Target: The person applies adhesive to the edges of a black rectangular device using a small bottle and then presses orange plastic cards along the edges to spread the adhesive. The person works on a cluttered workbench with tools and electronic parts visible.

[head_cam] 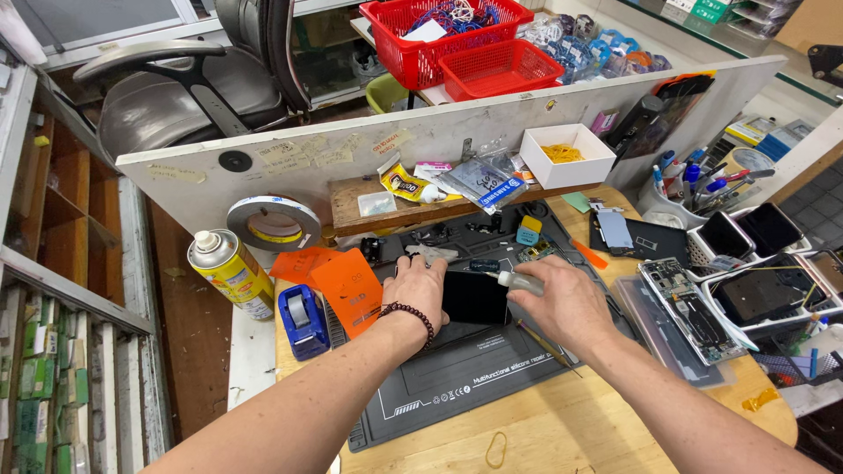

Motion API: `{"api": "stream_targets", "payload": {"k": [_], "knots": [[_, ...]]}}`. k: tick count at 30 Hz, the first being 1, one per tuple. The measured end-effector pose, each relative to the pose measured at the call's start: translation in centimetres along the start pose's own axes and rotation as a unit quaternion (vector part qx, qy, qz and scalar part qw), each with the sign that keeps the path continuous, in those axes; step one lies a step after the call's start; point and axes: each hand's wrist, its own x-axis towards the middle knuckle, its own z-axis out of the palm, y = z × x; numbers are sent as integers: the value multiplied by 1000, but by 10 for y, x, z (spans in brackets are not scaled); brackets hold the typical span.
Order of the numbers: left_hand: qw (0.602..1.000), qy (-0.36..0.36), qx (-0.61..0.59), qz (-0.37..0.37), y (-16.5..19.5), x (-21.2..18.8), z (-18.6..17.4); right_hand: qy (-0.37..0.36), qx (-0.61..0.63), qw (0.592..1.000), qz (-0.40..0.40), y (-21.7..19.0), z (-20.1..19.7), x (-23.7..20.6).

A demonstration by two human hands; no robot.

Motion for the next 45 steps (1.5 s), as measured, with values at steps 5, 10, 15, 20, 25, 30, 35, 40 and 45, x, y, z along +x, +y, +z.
{"api": "stream_targets", "payload": {"k": [5,10,15,20,25,30,35,40,45], "knots": [[1000,-10,-2,-10,1,1,-1,-4,-4,1000,-9,5,-1,2],[1000,-9,-1,-8,1,0,-2,-10,6,1000,-1,6,0,3],[1000,-9,-2,-10,0,0,-2,-11,12,1000,-3,11,-1,4],[1000,3,-3,-4,1,0,0,-28,43,999,6,26,7,10],[1000,15,0,-3,1,-1,1,-9,122,986,112,79,15,25],[1000,27,-10,10,2,-4,0,91,268,954,95,141,37,71],[999,30,-7,6,3,-6,-1,127,222,964,78,166,58,126],[1000,31,-1,5,4,-7,-1,144,57,985,78,167,67,158],[1000,27,-4,0,6,-6,-1,154,42,985,65,157,60,148]]}}
